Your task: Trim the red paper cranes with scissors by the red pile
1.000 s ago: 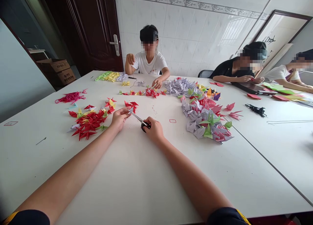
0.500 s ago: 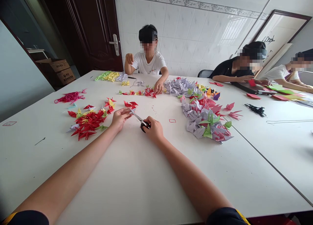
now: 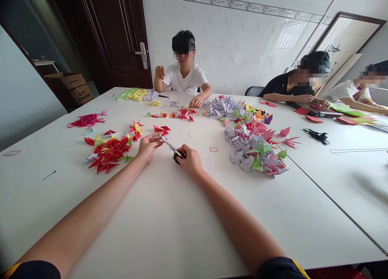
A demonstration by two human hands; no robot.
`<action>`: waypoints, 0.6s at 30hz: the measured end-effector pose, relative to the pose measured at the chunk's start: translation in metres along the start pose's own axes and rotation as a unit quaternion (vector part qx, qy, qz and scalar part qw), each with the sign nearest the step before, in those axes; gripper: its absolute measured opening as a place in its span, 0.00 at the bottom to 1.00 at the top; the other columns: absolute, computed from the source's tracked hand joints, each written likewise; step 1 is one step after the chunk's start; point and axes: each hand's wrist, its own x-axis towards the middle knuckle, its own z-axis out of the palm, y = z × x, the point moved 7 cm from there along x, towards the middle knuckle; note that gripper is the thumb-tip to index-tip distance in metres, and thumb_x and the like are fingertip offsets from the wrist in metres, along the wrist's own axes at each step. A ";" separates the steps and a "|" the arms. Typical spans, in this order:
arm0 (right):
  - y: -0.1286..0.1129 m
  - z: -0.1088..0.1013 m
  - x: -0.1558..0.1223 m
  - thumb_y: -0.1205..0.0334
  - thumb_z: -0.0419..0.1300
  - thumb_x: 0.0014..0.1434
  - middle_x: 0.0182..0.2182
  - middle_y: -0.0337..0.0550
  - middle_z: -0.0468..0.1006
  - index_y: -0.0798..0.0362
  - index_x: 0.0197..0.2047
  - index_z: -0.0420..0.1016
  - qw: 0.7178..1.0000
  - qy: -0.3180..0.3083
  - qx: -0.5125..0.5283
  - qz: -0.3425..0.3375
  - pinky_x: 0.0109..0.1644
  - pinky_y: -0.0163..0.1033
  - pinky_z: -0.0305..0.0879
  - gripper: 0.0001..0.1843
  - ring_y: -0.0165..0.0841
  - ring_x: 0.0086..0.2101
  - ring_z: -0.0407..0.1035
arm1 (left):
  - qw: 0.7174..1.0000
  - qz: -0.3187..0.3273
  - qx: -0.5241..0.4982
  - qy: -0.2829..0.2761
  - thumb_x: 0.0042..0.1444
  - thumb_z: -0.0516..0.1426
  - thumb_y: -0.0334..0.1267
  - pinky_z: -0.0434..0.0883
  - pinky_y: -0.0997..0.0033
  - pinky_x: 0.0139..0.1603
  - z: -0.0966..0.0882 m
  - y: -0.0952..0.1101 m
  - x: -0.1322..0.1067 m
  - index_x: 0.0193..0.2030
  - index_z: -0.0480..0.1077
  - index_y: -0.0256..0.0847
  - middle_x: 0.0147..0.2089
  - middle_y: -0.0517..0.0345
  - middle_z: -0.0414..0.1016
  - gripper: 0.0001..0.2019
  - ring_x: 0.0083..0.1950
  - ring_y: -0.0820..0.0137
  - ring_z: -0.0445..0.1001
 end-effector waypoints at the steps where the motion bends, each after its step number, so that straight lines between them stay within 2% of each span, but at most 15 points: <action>1: 0.000 0.000 0.000 0.60 0.59 0.48 0.28 0.35 0.77 0.47 0.36 0.71 1.000 -0.001 0.000 0.001 0.30 0.35 0.55 0.09 0.31 0.26 0.61 | 1.000 -0.001 -0.003 0.001 0.35 0.69 0.30 0.73 0.57 0.54 0.000 0.000 0.000 0.43 0.77 0.36 0.37 0.50 0.81 0.23 0.40 0.66 0.79; 11: 0.000 0.000 0.001 0.61 0.58 0.48 0.28 0.35 0.78 0.47 0.36 0.71 1.000 -0.003 -0.001 -0.002 0.32 0.36 0.57 0.09 0.31 0.26 0.62 | 1.000 -0.005 -0.002 0.005 0.34 0.69 0.30 0.73 0.56 0.53 0.001 0.001 -0.002 0.43 0.77 0.36 0.36 0.52 0.80 0.24 0.40 0.65 0.79; 18: -0.001 0.000 -0.001 0.58 0.60 0.49 0.26 0.34 0.76 0.48 0.35 0.70 1.000 0.001 0.000 -0.005 0.31 0.35 0.56 0.09 0.31 0.26 0.61 | 1.000 -0.004 0.005 -0.003 0.34 0.70 0.33 0.73 0.58 0.52 0.003 0.003 -0.003 0.39 0.75 0.36 0.35 0.53 0.80 0.21 0.38 0.67 0.78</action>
